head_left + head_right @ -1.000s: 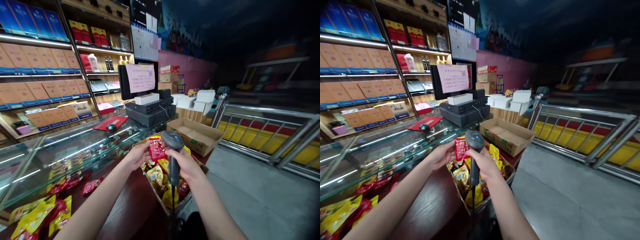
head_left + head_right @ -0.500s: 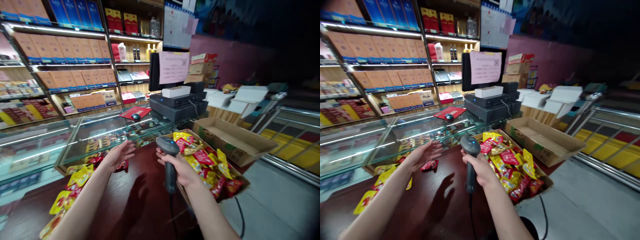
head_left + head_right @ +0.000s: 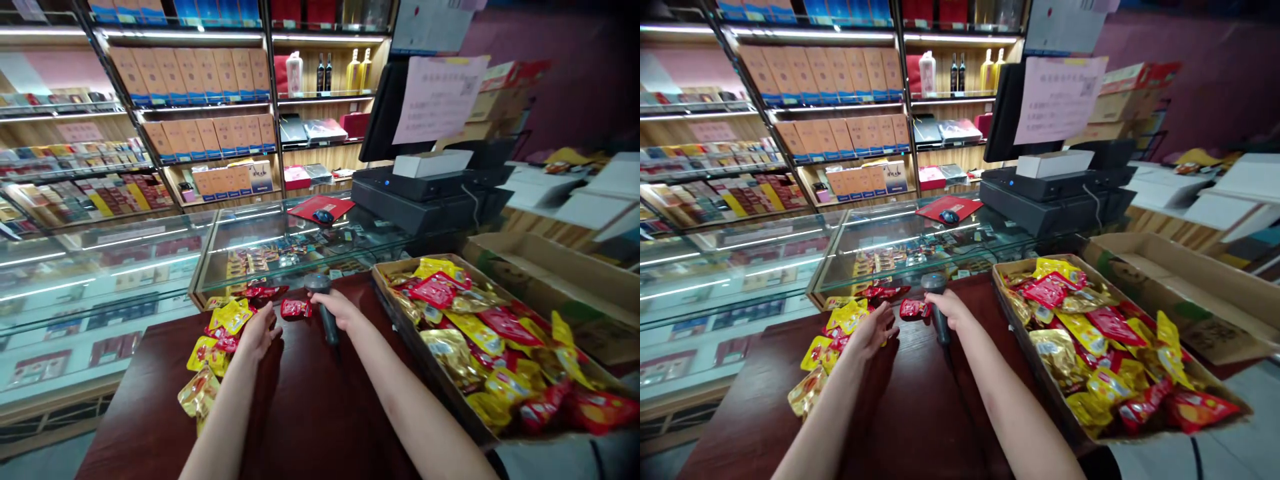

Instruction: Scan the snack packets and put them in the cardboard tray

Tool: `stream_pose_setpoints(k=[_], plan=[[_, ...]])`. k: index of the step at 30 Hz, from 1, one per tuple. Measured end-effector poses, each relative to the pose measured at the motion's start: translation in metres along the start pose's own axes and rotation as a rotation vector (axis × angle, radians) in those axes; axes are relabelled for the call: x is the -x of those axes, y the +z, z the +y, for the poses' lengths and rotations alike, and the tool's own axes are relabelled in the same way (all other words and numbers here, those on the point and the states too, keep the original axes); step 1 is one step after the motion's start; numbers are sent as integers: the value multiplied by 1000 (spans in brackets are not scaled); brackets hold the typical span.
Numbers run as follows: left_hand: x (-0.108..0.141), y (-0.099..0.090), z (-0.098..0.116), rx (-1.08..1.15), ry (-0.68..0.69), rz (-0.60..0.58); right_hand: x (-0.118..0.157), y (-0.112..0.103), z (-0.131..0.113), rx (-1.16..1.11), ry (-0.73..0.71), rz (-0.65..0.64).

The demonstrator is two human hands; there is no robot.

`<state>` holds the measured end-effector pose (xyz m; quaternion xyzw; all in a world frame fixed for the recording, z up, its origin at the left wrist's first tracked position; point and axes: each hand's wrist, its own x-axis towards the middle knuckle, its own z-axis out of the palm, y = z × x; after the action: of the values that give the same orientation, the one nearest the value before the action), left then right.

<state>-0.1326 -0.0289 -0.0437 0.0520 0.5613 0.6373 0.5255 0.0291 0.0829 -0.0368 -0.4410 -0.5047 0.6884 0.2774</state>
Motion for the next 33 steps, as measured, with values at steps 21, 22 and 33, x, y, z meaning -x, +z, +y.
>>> stream_pose_setpoints(k=[21,22,33], plan=[[-15,33,-38,-2,-69,-375,39,-33,11,120,-174,-115],[-16,36,-36,-46,-116,-415,45,-37,9,122,-190,-101],[-38,109,20,-384,-159,-551,96,-52,-18,164,-355,187]])
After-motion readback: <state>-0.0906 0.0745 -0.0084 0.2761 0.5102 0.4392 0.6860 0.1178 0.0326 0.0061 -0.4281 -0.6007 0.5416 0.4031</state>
